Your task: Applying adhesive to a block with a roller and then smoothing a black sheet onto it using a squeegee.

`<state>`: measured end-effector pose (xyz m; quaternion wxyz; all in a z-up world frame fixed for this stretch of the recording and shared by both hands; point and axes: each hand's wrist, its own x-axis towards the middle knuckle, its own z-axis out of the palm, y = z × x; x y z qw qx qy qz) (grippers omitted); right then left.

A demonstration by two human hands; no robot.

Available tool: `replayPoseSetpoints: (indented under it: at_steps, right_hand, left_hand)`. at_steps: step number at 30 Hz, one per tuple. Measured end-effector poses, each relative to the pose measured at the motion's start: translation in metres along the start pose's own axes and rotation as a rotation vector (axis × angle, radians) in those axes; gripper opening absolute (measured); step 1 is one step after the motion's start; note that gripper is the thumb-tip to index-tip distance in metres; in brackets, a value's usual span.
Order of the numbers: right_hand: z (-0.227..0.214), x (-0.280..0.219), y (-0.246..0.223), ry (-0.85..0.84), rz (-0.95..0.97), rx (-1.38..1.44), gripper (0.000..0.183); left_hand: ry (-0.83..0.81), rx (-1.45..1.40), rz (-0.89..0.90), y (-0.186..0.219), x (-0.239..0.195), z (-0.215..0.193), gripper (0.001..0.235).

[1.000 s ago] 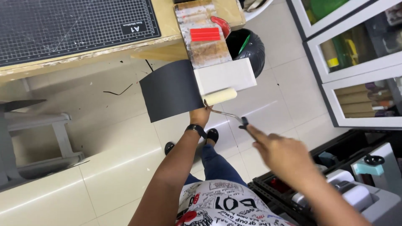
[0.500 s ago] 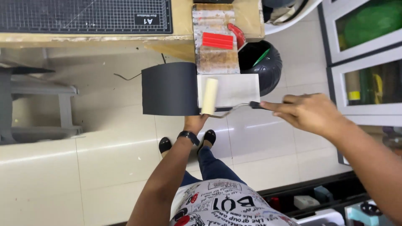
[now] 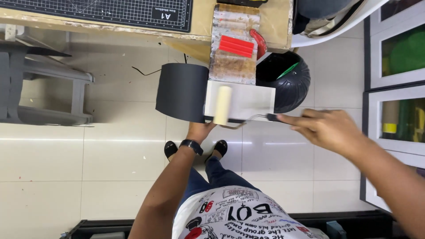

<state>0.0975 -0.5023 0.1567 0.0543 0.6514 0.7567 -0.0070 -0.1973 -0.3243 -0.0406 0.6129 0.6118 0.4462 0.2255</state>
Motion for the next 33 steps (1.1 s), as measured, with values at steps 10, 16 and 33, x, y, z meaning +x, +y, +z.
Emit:
replayPoseSetpoints:
  at_steps: [10, 16, 33]
  right_hand:
    - [-0.023, 0.018, -0.012, -0.17, 0.161, 0.16, 0.028]
    - [0.02, -0.09, 0.08, -0.156, 0.078, -0.072, 0.051]
    - [0.034, -0.084, 0.091, -0.205, 0.096, -0.027, 0.051]
  left_hand:
    - [-0.005, 0.156, 0.138, -0.014, 0.004, 0.001, 0.063]
    - [0.094, 0.108, -0.077, -0.001, -0.001, 0.008, 0.108]
    - [0.121, 0.113, -0.07, 0.005, 0.0, 0.013, 0.105]
